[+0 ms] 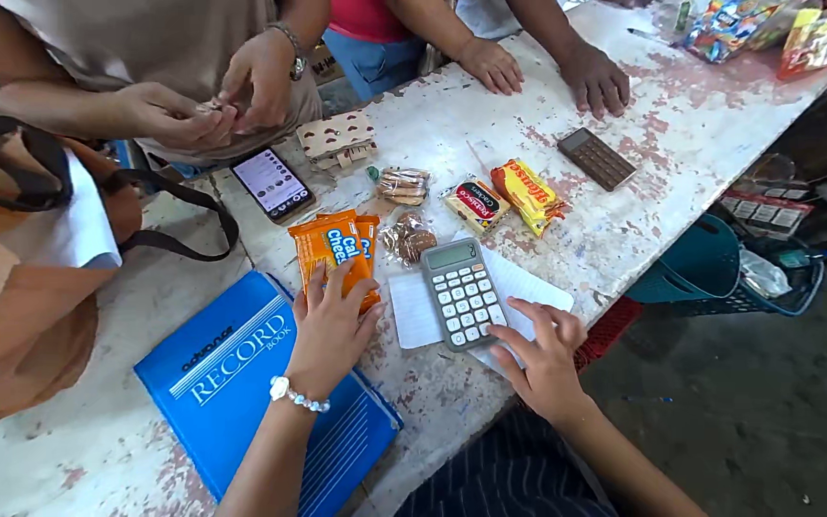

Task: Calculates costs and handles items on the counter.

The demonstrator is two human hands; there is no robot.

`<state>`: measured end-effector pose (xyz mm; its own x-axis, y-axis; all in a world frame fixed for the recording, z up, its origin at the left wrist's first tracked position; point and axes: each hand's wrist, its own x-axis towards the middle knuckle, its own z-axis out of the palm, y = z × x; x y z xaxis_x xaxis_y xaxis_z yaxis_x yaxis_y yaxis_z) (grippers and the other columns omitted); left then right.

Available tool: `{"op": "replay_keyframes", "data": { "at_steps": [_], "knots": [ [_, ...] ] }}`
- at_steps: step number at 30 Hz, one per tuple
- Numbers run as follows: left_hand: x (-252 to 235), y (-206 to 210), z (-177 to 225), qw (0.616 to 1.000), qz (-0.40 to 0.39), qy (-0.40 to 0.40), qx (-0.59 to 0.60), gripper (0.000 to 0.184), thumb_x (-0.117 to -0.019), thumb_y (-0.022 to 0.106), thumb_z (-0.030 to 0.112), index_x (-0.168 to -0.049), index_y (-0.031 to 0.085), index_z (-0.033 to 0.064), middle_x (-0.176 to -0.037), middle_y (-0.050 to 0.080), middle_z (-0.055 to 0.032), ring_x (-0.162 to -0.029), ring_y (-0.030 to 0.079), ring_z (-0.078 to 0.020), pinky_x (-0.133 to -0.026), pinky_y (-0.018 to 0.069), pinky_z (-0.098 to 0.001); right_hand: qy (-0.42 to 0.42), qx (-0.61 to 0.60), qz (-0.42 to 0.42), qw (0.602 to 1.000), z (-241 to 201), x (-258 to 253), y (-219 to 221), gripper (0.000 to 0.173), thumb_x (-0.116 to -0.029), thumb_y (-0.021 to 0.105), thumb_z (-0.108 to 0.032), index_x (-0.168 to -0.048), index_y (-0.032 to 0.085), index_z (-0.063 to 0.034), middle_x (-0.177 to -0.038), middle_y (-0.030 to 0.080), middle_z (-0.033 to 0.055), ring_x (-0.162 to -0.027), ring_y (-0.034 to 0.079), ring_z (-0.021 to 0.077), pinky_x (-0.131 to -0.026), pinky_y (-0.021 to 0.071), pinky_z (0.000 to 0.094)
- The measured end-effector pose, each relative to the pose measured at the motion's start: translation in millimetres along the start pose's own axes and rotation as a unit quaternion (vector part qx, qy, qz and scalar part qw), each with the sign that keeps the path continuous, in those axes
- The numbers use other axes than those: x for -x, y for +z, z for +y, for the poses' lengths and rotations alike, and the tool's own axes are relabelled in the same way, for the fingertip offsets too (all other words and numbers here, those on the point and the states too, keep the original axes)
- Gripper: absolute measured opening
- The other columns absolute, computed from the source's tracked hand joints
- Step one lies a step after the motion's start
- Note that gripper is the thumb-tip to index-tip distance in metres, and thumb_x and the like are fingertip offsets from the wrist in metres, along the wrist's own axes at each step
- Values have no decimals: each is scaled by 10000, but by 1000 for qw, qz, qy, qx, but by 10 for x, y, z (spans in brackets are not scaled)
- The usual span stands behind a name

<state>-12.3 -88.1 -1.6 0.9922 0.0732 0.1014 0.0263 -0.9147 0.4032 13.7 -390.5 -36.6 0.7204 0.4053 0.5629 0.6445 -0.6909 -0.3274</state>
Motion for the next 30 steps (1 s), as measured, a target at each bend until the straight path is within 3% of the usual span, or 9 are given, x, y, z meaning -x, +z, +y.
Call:
{"op": "replay_keyframes", "data": {
  "at_steps": [15,19,22,26,28,30],
  "knots": [
    [1,-19,43,1000,-6,-13,-7,331,-982,614,322,-1236,689,125,-1528,468,-214,-1443,280,-588,-1046,240,-799,-37,6,4,999,90,83,59,394,-1073,385,-509,-1082,726,-311,-1283,637,13,-1252,485,235,-1085,241,451],
    [0,-20,52,1000,-11,-16,-7,334,-981,622,315,-1245,688,121,-1523,474,-218,-1437,289,-592,-1049,232,-810,-34,-19,21,999,117,102,44,411,-1075,364,-531,-1145,702,-308,-1287,621,12,-1253,486,216,-1090,256,434],
    [-13,-27,112,1000,-3,-20,-8,342,-976,638,309,-1249,688,109,-1513,478,-238,-1444,271,-600,-1061,134,-846,-18,-16,43,999,144,55,1,431,-1074,344,-538,-1222,665,-290,-1295,598,10,-1241,473,205,-1081,239,413],
    [-239,-124,338,999,1,7,-39,449,-1011,595,375,-1383,630,126,-1583,401,-225,-1506,200,-535,-1103,77,-818,5,-3,13,1000,216,37,64,395,-1063,405,-486,-1082,739,-276,-1270,675,72,-1182,547,317,-1003,316,518],
    [-567,-167,404,998,16,45,-51,468,-1013,597,366,-1435,593,164,-1585,407,-207,-1500,240,-517,-1098,122,-815,2,-1,6,1000,227,-13,65,406,-1066,401,-493,-1055,743,-274,-1256,678,76,-1177,551,325,-1008,316,519],
    [-952,-113,396,997,-1,54,-54,510,-1019,591,394,-1486,537,194,-1615,358,-214,-1505,203,-537,-1088,129,-831,-6,1,3,1000,215,-18,54,410,-1066,413,-479,-1030,751,-251,-1242,688,94,-1160,572,350,-1001,336,553]
  ]
}}
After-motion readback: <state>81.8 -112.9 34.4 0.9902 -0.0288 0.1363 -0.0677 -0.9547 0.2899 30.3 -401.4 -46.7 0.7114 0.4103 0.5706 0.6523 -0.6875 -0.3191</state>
